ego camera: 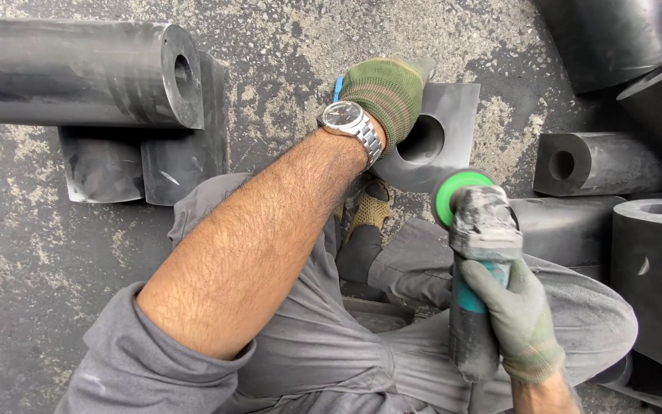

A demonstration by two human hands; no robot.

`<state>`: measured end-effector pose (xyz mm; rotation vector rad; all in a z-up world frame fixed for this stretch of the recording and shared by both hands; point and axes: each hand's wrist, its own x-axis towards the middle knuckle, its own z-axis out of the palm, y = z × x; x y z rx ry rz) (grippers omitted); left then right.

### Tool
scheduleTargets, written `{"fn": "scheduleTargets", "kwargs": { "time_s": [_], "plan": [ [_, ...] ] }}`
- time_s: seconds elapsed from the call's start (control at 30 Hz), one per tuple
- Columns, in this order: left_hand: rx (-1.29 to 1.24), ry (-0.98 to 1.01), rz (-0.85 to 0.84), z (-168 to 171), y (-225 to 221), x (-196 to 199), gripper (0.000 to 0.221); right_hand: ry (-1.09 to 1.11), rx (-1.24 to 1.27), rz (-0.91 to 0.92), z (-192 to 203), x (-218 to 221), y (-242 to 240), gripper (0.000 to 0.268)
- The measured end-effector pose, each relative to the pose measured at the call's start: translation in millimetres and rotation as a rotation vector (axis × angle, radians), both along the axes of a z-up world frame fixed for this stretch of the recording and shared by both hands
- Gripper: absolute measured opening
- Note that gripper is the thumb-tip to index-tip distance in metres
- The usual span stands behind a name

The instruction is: Using an angle grinder to smooth the edges and surfaces of large black rubber or plastic industrial blocks.

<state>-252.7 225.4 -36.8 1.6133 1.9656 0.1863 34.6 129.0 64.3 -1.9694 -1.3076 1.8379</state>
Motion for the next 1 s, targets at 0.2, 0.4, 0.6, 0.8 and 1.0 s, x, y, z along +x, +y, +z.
{"fn": "scheduleTargets", "kwargs": {
  "time_s": [0.2, 0.4, 0.6, 0.8, 1.0],
  "plan": [
    [-0.087, -0.009, -0.010, 27.5, -2.6, -1.7, 0.033, -0.001, -0.027, 0.169, 11.6, -32.3, 1.4, 0.044],
    [-0.034, 0.078, -0.036, 14.4, -2.7, -0.6, 0.032, -0.058, -0.030, -0.019, 2.6, 5.8, -1.1, 0.043],
    [0.046, 0.008, 0.023, 0.4, -0.2, -1.5, 0.020, -0.003, -0.026, 0.087, -4.2, -7.0, -1.6, 0.042],
    [-0.072, -0.024, -0.010, 20.3, 0.8, -2.0, 0.036, -0.034, -0.056, 0.050, 0.7, -3.5, 1.5, 0.045],
    [0.050, 0.051, -0.035, -5.7, 4.0, 3.9, 0.027, 0.008, 0.002, -0.061, 0.7, 13.3, 8.3, 0.048]
  ]
}}
